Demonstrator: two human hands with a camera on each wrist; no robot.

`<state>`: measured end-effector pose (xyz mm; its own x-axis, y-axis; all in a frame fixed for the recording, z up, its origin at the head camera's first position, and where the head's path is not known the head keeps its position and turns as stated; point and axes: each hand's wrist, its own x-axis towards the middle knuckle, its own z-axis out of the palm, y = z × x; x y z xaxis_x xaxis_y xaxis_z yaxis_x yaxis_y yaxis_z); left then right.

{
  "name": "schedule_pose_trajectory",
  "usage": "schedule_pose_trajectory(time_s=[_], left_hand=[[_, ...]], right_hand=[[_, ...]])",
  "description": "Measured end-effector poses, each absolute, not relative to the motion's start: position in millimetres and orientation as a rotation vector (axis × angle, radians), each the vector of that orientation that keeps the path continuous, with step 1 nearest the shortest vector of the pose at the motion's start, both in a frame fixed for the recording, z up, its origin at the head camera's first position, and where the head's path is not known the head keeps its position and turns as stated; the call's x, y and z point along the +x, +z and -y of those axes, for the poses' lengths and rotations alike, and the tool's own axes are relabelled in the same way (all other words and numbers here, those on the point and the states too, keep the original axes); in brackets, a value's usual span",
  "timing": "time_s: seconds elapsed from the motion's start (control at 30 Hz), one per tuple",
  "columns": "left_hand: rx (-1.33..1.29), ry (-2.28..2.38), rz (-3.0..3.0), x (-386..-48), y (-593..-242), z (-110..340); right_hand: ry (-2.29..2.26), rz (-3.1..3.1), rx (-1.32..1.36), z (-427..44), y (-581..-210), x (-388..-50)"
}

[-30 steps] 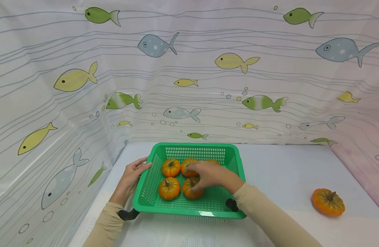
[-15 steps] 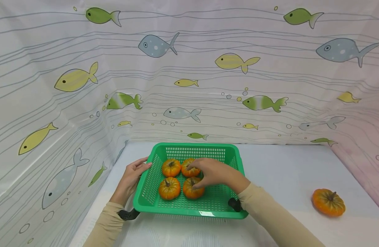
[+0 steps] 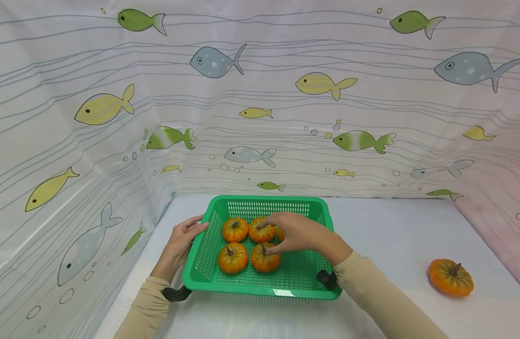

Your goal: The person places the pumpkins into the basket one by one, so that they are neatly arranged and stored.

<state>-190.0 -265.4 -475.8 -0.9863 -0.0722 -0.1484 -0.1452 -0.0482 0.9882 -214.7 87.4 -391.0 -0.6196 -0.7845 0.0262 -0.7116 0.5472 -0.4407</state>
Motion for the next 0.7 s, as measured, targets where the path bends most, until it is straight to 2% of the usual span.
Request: schedule_pose_trajectory(time_s=[0.7], left_hand=[[-0.224,2.22,-2.143,-190,-476,265]], right_hand=[[-0.712,-2.648,-1.229,-117,-378,-210]])
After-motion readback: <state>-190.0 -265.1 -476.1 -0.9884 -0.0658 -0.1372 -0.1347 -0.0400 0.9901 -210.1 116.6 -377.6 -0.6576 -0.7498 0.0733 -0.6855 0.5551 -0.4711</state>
